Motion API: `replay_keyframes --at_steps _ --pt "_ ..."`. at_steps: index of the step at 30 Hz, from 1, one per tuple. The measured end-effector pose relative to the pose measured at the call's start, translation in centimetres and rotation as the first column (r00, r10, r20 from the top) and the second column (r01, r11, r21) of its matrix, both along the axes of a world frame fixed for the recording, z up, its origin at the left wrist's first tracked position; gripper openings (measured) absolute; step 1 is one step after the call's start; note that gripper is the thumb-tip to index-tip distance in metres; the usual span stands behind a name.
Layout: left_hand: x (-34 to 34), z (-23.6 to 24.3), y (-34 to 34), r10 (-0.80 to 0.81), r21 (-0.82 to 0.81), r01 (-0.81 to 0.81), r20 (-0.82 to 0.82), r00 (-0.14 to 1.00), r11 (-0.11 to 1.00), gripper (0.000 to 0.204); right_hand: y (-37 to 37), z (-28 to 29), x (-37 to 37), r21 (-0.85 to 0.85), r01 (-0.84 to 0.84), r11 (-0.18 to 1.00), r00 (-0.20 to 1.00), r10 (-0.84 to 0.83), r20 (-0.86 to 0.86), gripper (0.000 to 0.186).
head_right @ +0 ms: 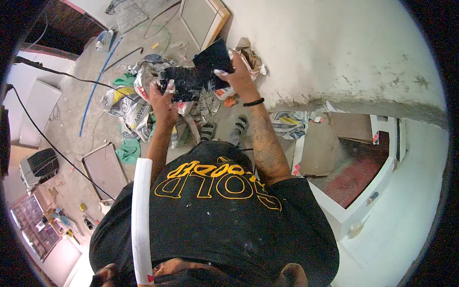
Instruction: Applying and smoothing plaster onto a wall using a spatula and scraper.
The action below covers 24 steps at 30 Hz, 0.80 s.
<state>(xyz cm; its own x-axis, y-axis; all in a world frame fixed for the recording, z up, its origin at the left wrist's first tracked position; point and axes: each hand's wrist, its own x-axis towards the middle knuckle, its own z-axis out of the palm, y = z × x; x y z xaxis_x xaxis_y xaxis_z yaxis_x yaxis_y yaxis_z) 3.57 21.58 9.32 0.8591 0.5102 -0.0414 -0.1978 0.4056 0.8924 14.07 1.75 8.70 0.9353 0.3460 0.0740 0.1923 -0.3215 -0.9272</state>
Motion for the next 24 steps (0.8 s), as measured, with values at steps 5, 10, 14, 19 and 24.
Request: replay_keyframes --at_steps 5,10,14,19,24 --pt "-0.3 1.7 -1.4 -0.236 -0.262 0.205 -0.092 0.967 0.943 0.035 3.9 1.1 -1.7 -0.260 0.178 0.949 0.983 -0.182 0.009 0.083" --pt "0.3 1.8 0.3 -0.587 -0.367 0.502 -0.169 0.792 0.783 0.047 3.6 0.4 -0.7 -0.406 0.035 0.913 0.968 0.069 0.240 0.089" --pt "-0.3 1.2 -0.9 -0.256 -0.038 0.254 -0.063 0.965 0.966 0.053 2.8 0.2 0.8 0.017 0.414 0.910 0.910 -0.414 -0.003 0.084" --pt "0.5 0.9 -1.8 -0.299 -0.036 0.298 -0.202 0.933 0.954 0.054 6.3 0.3 -0.8 -0.121 0.234 0.965 0.954 -0.204 0.221 0.081" --pt "0.3 1.4 -0.1 -0.427 0.015 0.432 -0.133 0.894 0.902 0.033 7.6 0.8 -0.8 -0.132 0.294 0.947 0.911 -0.236 0.338 0.071"
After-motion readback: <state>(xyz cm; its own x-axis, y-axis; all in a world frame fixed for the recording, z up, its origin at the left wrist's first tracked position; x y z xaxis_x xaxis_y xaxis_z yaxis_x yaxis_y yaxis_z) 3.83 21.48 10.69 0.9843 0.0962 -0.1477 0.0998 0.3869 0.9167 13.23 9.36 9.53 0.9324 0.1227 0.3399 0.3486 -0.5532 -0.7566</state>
